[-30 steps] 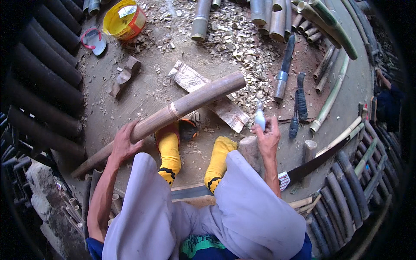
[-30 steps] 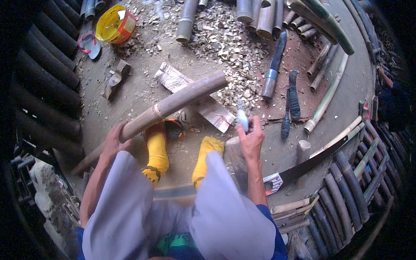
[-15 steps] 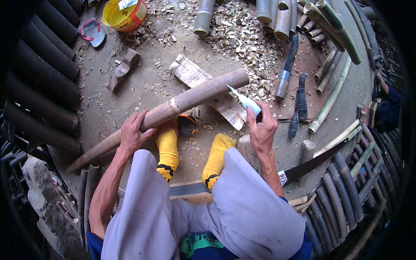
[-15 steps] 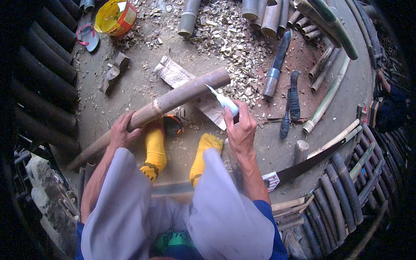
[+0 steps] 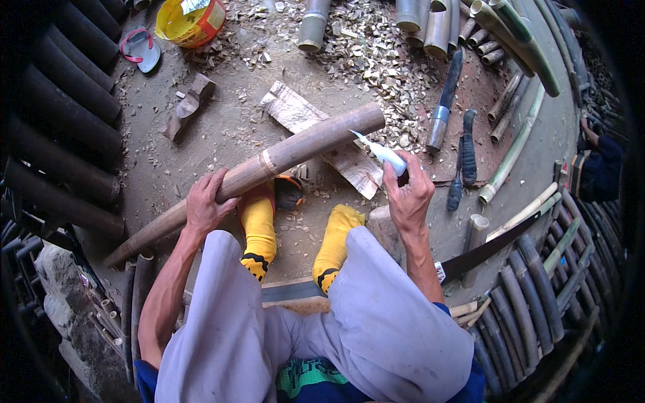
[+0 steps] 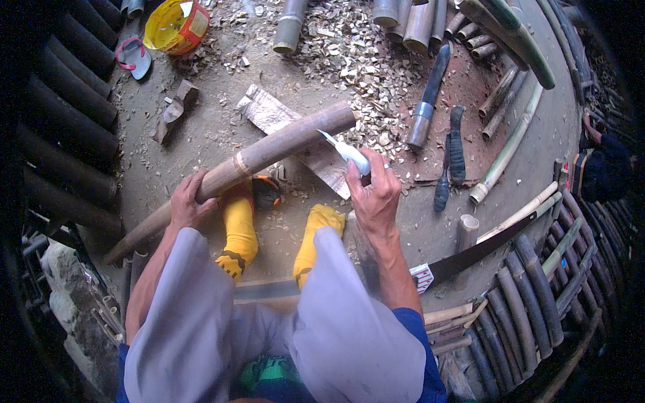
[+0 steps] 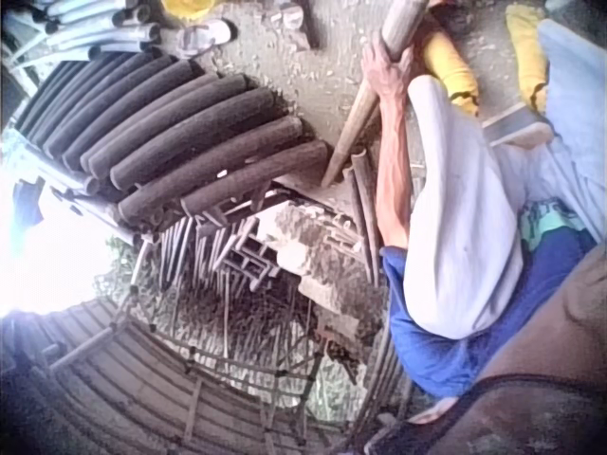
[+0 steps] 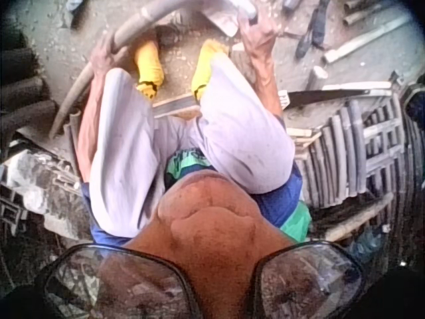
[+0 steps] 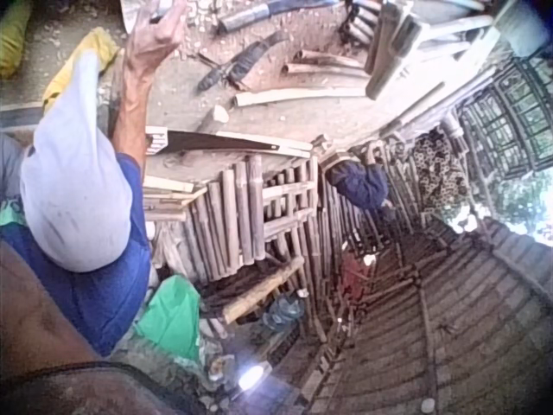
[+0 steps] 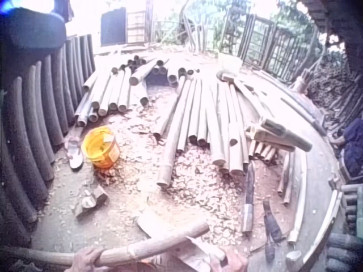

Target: The person sits on the ground and assembles bamboo pieces by applying glue to the ends and joining them together. They use a knife to tap the joints and ensure a secure fit, working with multiple bamboo segments and tools on the floor.

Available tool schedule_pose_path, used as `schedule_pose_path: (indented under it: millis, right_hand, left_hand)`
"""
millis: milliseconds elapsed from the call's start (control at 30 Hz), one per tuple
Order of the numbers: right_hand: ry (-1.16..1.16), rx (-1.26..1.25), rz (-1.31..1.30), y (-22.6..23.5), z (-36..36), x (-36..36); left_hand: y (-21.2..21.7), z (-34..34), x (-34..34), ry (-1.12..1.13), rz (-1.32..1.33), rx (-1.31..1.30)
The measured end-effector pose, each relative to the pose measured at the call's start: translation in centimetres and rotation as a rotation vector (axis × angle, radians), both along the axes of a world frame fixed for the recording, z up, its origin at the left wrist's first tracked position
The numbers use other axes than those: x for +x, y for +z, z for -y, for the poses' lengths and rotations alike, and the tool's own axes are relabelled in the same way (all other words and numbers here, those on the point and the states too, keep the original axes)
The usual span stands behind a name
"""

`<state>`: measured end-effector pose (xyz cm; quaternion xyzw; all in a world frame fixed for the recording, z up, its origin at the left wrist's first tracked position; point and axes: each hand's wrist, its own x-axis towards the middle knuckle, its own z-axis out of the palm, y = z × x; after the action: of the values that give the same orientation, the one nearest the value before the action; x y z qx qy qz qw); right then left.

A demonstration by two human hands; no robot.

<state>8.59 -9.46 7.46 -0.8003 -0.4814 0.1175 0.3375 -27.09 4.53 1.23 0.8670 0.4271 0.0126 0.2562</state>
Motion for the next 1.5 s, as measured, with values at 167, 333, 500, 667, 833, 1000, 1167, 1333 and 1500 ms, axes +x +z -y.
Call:
schedule_pose_path:
  millis: [167, 333, 500, 667, 833, 1000, 1167, 1333, 1500]
  right_hand:
    - [0.032, 0.013, 0.026, 0.2, -0.4, 0.2]
    - [0.002, -0.004, -0.012, 0.7, -0.5, 0.3]
    - [-0.009, 0.049, -0.028, 0.5, -0.4, 0.4]
    - [-0.028, 0.007, -0.054, 0.6, -0.2, 0.2]
    - [-0.046, 0.031, -0.025, 0.5, -0.2, 0.3]
    - [-0.02, 0.02, -0.057, 0.7, -0.4, 0.2]
    - [0.016, 0.018, -0.064, 0.5, -0.5, -0.5]
    - [0.003, 0.018, -0.085, 0.6, -0.7, -0.7]
    - [-0.001, 0.002, -0.073, 0.2, -0.5, -0.7]
  left_hand:
    - [-0.2, 0.0, -0.1, 0.004, 0.007, -0.009]
    - [-0.1, 0.0, 0.0, 0.003, -0.004, 0.005]
    - [0.0, -0.1, 0.1, 0.0, 0.01, -0.003]
    - [0.0, -0.1, 0.1, 0.001, 0.022, 0.002]
    - [-0.1, -0.1, 0.1, 0.008, 0.006, -0.009]
    - [0.0, -0.1, 0.0, 0.006, 0.004, -0.014]
    - [0.1, -0.2, 0.0, 0.008, 0.007, -0.045]
    - [0.1, -0.1, 0.0, 0.003, 0.007, -0.011]
    - [0.2, -0.2, 0.2, -0.004, 0.01, -0.014]
